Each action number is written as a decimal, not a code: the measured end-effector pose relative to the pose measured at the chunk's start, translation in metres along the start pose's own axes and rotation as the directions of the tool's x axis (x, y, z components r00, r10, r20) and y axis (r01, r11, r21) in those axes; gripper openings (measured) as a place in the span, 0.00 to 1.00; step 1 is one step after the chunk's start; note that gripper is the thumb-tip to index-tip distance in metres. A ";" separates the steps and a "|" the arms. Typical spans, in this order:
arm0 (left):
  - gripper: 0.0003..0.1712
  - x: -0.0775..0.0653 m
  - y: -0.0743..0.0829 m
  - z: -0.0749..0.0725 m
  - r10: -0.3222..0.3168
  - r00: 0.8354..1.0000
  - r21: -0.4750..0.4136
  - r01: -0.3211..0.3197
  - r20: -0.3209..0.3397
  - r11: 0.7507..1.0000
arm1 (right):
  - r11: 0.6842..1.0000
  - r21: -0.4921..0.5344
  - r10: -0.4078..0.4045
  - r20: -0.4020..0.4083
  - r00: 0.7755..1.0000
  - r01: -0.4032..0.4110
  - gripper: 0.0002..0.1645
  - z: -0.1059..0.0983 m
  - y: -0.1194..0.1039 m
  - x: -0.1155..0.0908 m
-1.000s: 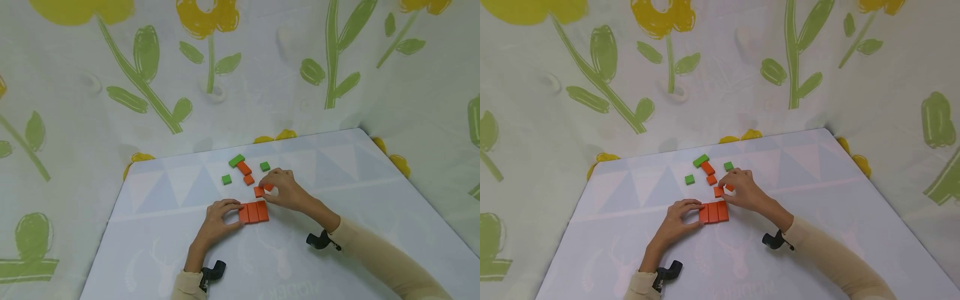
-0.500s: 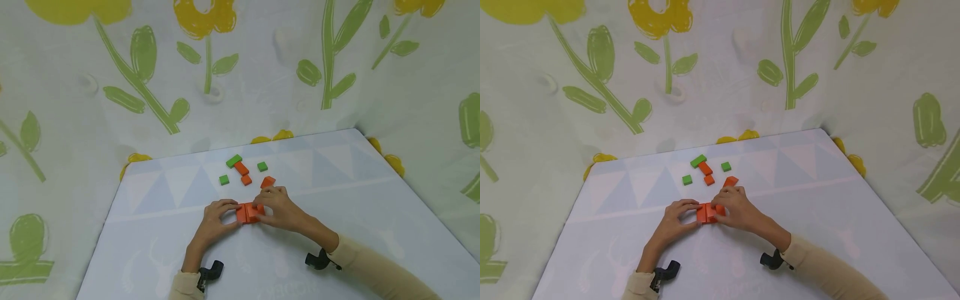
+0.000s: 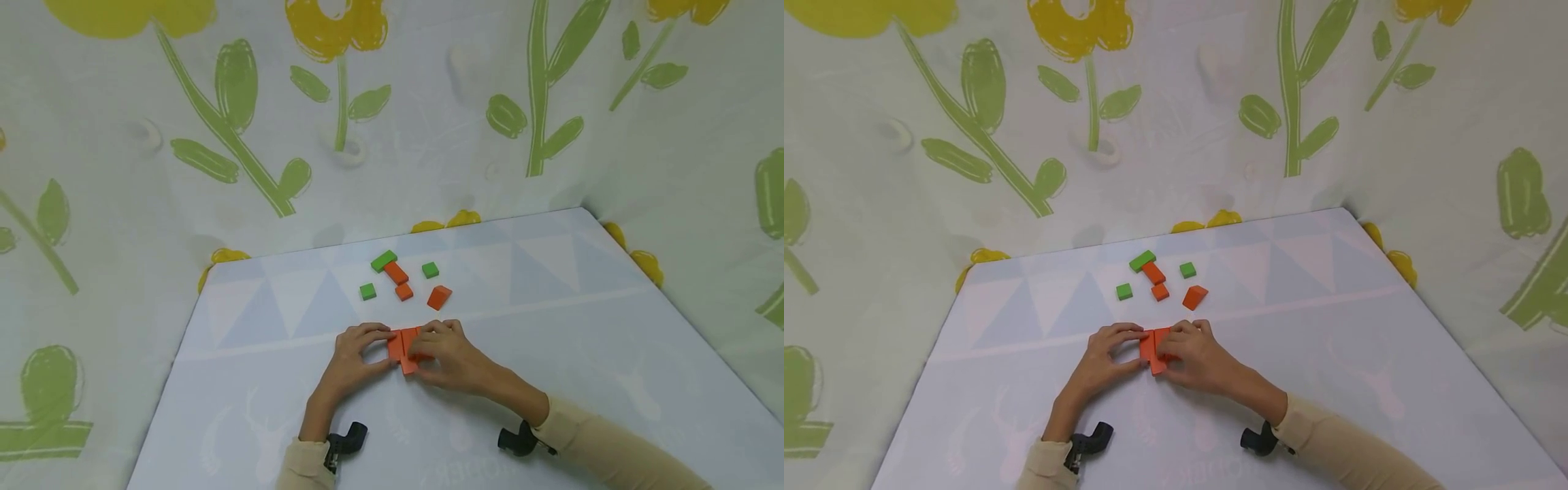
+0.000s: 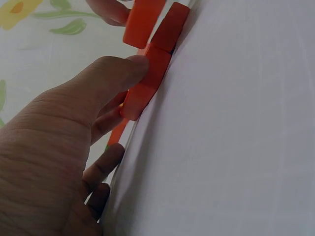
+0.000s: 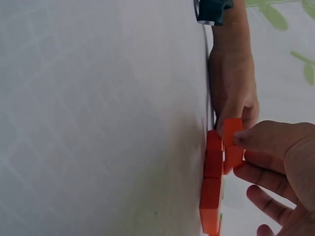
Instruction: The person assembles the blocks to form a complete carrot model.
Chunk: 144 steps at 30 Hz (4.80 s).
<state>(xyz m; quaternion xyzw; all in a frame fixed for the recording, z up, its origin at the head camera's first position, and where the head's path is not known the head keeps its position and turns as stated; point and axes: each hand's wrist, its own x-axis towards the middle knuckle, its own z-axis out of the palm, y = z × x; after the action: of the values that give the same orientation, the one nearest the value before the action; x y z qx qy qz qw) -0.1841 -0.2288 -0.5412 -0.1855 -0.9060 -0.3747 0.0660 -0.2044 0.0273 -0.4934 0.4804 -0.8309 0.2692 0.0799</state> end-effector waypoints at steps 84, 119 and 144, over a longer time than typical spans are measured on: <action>0.27 0.002 0.002 -0.002 -0.021 0.999 0.024 0.020 0.036 1.000 | 0.955 -0.045 0.296 0.022 0.955 -0.294 0.15 -0.020 0.075 0.070; 0.26 0.002 0.002 -0.001 -0.034 0.998 0.005 0.034 0.045 0.999 | 0.995 -0.098 0.007 -0.046 0.999 -0.011 0.16 -0.020 0.023 -0.008; 0.26 0.002 0.005 -0.002 -0.005 1.000 0.004 0.004 0.011 1.000 | 0.991 -0.091 -0.101 -0.011 0.995 0.100 0.18 -0.007 0.019 -0.024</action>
<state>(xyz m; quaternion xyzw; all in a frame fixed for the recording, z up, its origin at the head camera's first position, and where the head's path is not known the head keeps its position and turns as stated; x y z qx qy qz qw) -0.1837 -0.2260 -0.5362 -0.1854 -0.9075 -0.3720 0.0604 -0.2087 0.0570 -0.5042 0.5154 -0.8163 0.2308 0.1213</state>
